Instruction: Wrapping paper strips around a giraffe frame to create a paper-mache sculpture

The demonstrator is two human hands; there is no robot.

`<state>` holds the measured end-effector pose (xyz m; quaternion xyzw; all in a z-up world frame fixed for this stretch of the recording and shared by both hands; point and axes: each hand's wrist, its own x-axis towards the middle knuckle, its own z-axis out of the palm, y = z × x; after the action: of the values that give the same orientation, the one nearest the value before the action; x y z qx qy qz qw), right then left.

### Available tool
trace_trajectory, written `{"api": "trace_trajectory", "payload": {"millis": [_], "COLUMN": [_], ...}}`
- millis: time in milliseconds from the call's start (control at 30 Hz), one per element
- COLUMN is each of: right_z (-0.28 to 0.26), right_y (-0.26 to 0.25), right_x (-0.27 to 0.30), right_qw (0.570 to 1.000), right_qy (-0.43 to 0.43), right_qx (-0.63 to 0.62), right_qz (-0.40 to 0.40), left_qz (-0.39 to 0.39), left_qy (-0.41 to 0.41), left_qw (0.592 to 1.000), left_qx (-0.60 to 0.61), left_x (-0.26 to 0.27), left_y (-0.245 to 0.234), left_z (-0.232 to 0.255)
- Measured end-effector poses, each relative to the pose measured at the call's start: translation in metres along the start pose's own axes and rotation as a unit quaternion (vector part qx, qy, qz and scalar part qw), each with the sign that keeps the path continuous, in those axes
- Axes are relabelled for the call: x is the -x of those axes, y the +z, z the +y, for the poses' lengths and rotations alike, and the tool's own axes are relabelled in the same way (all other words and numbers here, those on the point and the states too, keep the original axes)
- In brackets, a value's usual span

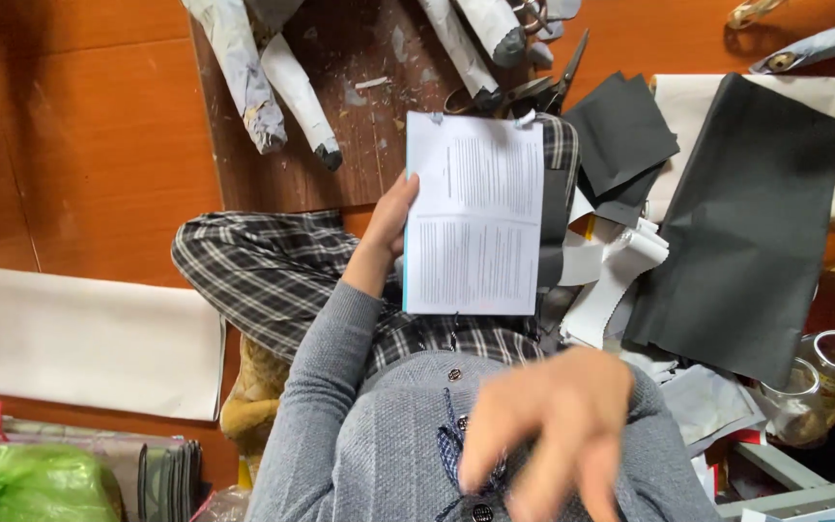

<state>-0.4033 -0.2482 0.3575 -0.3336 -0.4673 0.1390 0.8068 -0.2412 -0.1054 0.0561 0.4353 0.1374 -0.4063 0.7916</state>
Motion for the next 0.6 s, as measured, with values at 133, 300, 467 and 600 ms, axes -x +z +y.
{"api": "trace_trajectory", "payload": {"millis": [133,300,467,600], "right_z": [0.000,0.003,0.053,0.079], "right_y": [-0.004,-0.019,-0.043,-0.050], "right_x": [-0.004,-0.008,0.033,0.050], "right_qw": [0.999,0.980,0.826,0.627], "right_qy": [-0.007,-0.024,0.136,0.159], "right_qx": [-0.019,-0.061,0.531,0.757], "right_qz": [-0.042,-0.189,0.131,0.091], "left_qz": [0.002,0.055,-0.003,0.006], "left_qy": [0.013,-0.045,0.014,0.033], "left_qw": [0.999,0.990,0.995,0.997], "left_qx": [0.042,0.121,0.103,0.074], "left_x": [0.008,0.034,-0.004,0.025], "left_y": [0.011,0.047,0.005,0.030], "left_z": [0.014,0.055,0.008,0.024]}}
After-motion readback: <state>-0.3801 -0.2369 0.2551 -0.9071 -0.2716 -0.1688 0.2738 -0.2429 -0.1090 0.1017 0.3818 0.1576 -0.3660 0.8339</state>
